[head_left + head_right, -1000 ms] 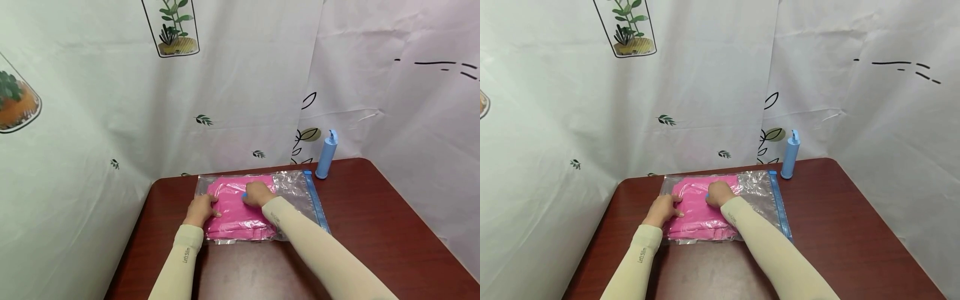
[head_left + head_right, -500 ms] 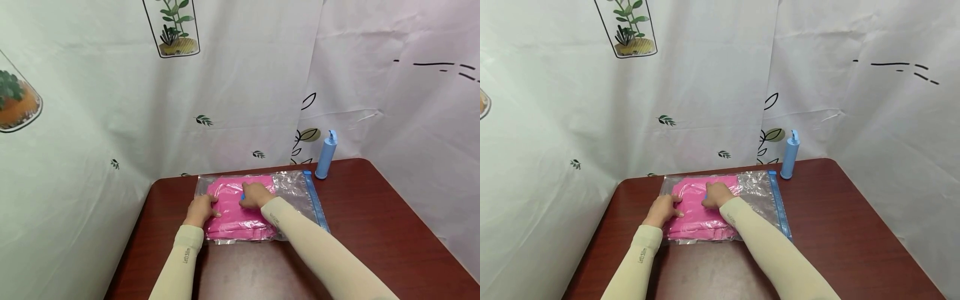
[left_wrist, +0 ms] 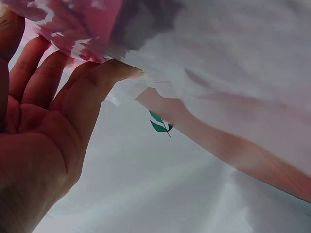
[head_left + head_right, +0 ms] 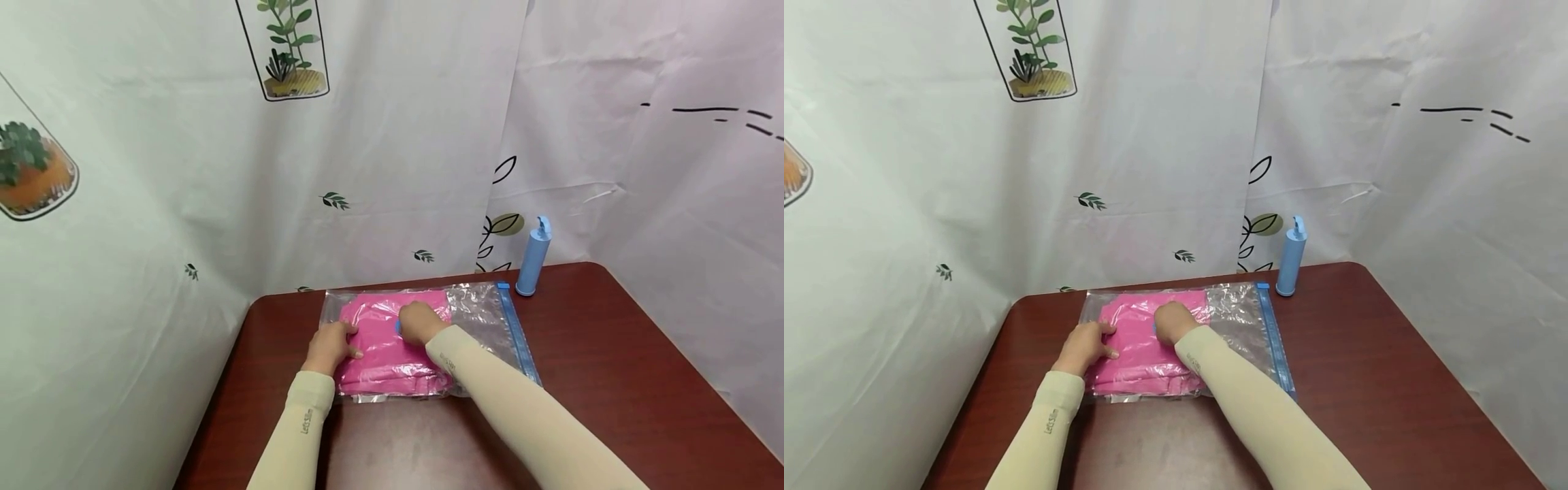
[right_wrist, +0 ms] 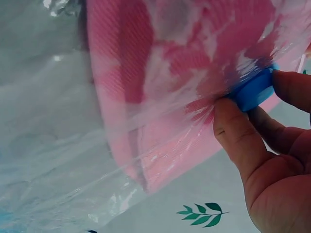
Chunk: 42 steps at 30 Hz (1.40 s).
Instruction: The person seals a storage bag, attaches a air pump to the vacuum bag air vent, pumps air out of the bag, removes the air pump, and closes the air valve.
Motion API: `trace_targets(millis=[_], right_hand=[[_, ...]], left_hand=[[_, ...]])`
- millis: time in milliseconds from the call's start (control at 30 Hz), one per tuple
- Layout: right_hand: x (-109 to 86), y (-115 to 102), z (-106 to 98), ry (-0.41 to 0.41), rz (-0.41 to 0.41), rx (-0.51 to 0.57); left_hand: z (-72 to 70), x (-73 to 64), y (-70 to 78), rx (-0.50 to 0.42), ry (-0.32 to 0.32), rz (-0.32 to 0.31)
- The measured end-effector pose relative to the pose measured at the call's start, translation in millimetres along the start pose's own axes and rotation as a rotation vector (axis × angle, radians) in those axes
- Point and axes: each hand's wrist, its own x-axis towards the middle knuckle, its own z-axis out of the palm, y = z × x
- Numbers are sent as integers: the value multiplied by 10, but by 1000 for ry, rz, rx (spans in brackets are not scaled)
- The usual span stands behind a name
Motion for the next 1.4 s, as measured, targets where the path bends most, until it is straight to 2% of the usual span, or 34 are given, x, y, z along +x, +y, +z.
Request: trace_targets(millis=[133, 233, 267, 367, 467, 500, 567, 733, 767, 867, 967, 1100, 1233, 1400], right_hand=[[-4, -4, -33, -15, -24, -3], [-27, -6, -60, -25, -12, 29], [-33, -4, -62, -26, -2, 43], [-50, 0, -58, -24, 23, 65], [-61, 3, -33, -5, 22, 40], [-67, -1, -26, 4, 19, 26], [-79, -14, -22, 18, 16, 5], [-122, -62, -59, 53, 1, 13], [-144, -75, -101, 52, -9, 13], [-236, -91, -243, 52, -41, 5], [-222, -41, -304, 0, -31, 65], [-55, 83, -136, -25, 17, 154], [-32, 66, -22, 68, 42, 141], [-65, 12, 20, 140, 49, 103]], left_hand=[[-21, -21, 34, -5, 0, -18], [-19, -18, 40, -11, -1, -22], [26, 27, -18, 0, 12, -6], [54, 53, -56, 12, 12, 3], [57, 52, -65, 8, 4, -1], [18, 14, -15, -2, -9, -14], [8, 15, -7, -11, -16, -19], [189, 223, -209, 17, 10, 4], [264, 291, -286, 36, 23, 16], [375, 382, -391, 58, 39, 31], [302, 307, -333, 52, 53, 37], [62, 67, -88, 27, 28, 13], [4, -26, 6, 31, 17, -7], [38, 0, -28, 16, 26, 3]])
